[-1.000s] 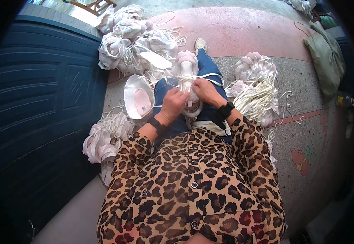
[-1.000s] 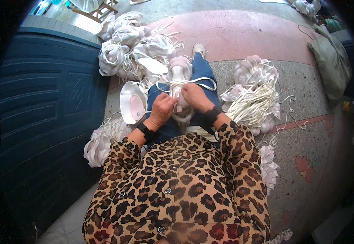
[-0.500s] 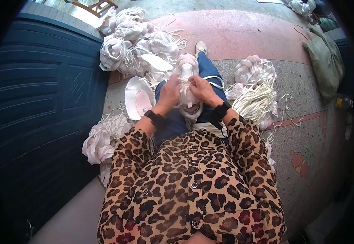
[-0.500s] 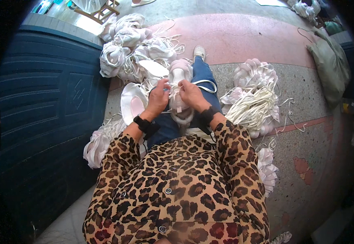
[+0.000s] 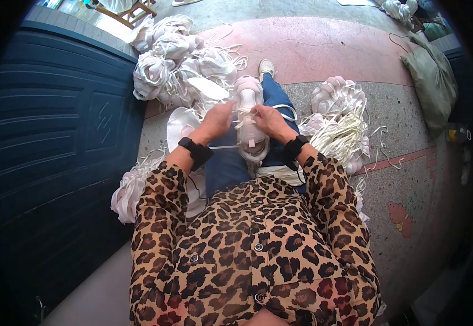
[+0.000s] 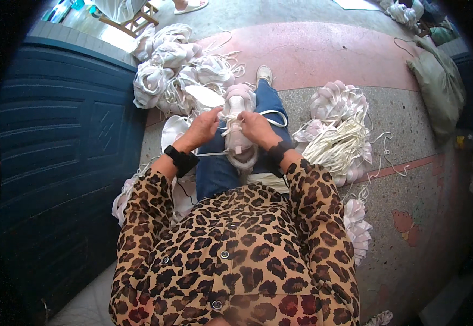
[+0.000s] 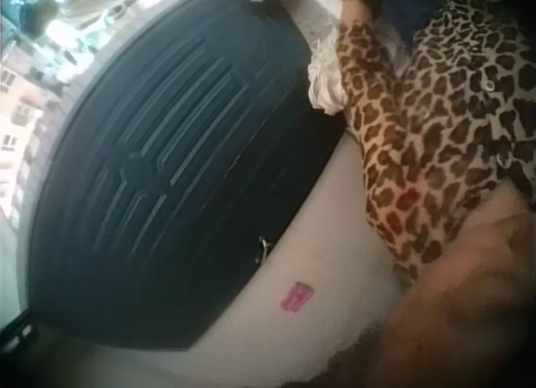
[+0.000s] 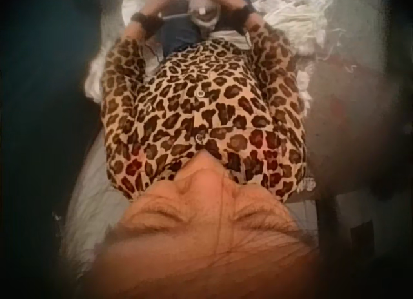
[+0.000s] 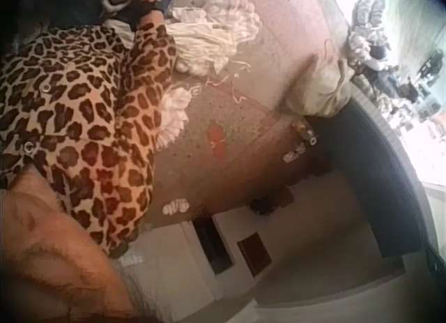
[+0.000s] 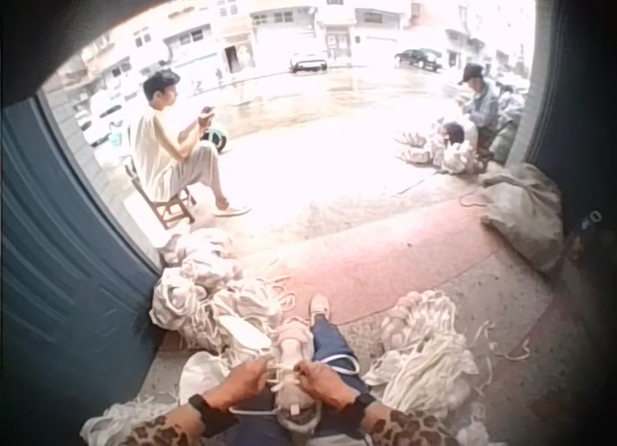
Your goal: The recorder is attaching white strings to pink and white shoe upper components as part of a manufacturing process.
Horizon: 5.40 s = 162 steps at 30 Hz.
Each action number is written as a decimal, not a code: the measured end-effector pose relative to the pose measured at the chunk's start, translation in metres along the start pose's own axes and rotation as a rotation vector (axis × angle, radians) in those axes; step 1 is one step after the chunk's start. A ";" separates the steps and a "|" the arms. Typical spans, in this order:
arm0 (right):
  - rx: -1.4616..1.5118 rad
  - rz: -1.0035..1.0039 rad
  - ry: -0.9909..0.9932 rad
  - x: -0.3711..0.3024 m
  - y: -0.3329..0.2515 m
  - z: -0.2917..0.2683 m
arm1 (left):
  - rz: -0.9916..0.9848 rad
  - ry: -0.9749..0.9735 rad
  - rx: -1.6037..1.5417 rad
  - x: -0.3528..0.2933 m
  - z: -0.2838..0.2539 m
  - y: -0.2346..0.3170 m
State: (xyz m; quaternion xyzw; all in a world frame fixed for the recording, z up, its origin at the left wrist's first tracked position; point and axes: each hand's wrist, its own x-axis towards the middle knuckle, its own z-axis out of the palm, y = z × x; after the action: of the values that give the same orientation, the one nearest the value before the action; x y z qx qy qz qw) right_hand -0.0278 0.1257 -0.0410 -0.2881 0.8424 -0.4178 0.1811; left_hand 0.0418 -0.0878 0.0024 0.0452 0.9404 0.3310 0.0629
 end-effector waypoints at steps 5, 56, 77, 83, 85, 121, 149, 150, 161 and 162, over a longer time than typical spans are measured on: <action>-0.006 0.000 0.010 -0.009 -0.003 0.003 | 0.016 0.017 -0.062 0.003 0.019 0.013; -0.250 0.102 -0.247 -0.031 0.006 -0.033 | -0.541 0.707 -1.054 -0.124 -0.229 -0.116; -0.383 -0.049 -0.067 -0.066 0.000 -0.029 | -0.182 -0.371 -0.096 0.065 0.013 -0.007; 0.382 -0.139 -0.094 -0.072 0.013 -0.065 | -0.562 -0.324 -0.816 0.057 -0.020 0.016; 0.783 0.210 -0.138 -0.090 -0.001 -0.088 | -0.582 -0.315 -0.973 0.045 -0.024 0.009; 2.020 -0.332 0.827 -0.224 0.154 -0.239 | -0.840 0.124 -1.086 -0.016 -0.076 -0.053; 0.100 0.146 0.013 -0.060 0.003 -0.027 | -0.326 0.109 -0.193 -0.019 0.026 0.003; 0.041 0.116 0.000 -0.056 -0.003 -0.022 | -0.304 0.127 -0.094 -0.014 0.032 0.006; -0.209 -0.099 -0.099 -0.007 -0.014 -0.013 | -0.389 -0.091 -0.084 -0.004 0.032 0.001; -0.236 -0.129 -0.103 -0.006 -0.014 -0.010 | -0.386 -0.101 -0.097 -0.005 0.032 0.000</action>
State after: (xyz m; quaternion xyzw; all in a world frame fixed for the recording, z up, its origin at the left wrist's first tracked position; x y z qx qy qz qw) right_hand -0.0241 0.1290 -0.0232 -0.3821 0.8550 -0.3112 0.1616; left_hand 0.0511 -0.0686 -0.0219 -0.1226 0.9102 0.3550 0.1744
